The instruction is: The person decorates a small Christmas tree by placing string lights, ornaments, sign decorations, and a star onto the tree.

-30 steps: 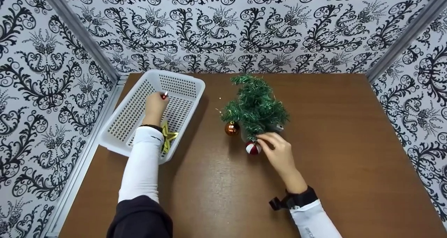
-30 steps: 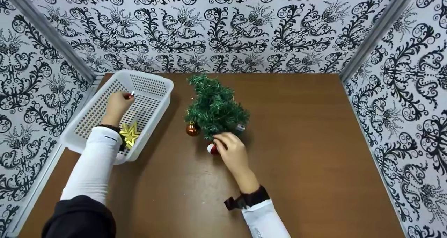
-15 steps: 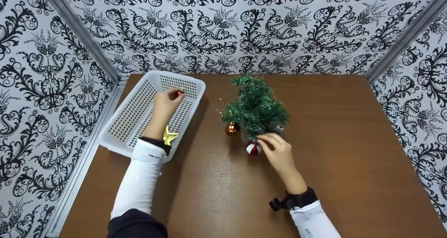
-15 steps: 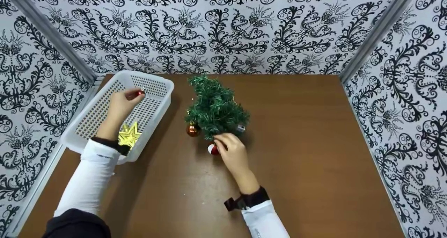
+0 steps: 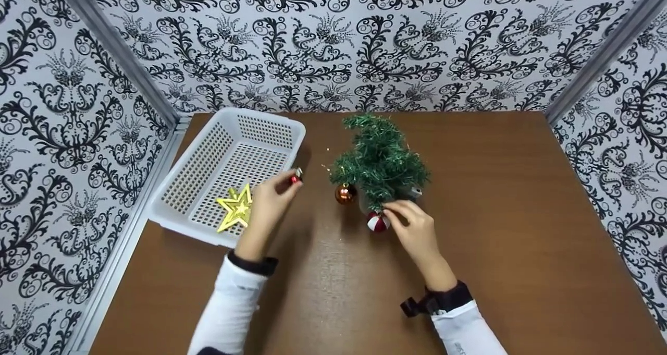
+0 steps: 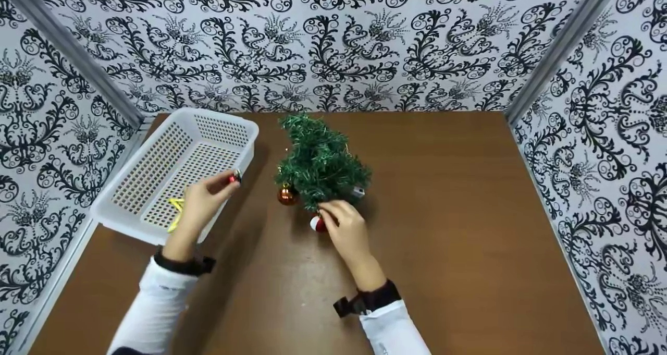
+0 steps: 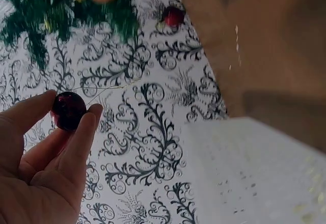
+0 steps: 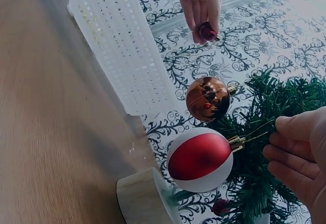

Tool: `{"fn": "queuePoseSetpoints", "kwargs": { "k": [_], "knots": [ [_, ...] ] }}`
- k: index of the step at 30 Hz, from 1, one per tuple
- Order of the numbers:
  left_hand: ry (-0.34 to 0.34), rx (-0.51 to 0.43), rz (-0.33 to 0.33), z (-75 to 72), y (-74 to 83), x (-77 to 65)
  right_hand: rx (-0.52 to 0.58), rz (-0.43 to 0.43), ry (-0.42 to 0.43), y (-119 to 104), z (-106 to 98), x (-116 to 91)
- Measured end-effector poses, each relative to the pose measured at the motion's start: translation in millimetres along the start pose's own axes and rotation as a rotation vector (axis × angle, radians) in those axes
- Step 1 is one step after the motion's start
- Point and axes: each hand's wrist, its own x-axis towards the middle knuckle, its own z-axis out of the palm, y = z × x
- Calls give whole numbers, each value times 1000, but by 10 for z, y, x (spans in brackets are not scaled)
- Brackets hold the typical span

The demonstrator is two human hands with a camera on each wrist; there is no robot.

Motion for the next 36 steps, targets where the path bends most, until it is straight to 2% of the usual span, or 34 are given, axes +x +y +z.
{"fn": "queuePoseSetpoints", "kwargs": {
  "k": [4,13,17,21,25,27,30,32,34,36],
  "knots": [
    [-14,32,32,101,-68,-227,-6,-2,-4,-10,2,-7],
    [-24,-2,3,329,-86,-666,-16,36,-16,-28,-18,-47],
    [-41,-16,5,405,-85,-767,27,58,2,1,-28,-97],
    [-47,-20,8,437,-96,-830,67,85,69,89,-49,-209],
    [-52,-54,-5,458,-91,-910,24,182,95,216,-72,-395],
    [-57,-88,-27,465,-81,-960,-5,282,36,279,-70,-482],
    [-67,-136,-55,468,-75,-1026,-22,458,-141,363,-50,-536],
    [-79,-160,-66,470,-87,-1051,-13,542,-255,422,-16,-509],
    [-92,-167,-65,466,-97,-1057,0,580,-336,494,38,-451],
    [-102,-162,-65,456,-103,-1054,12,578,-391,581,120,-378]
  ]
}}
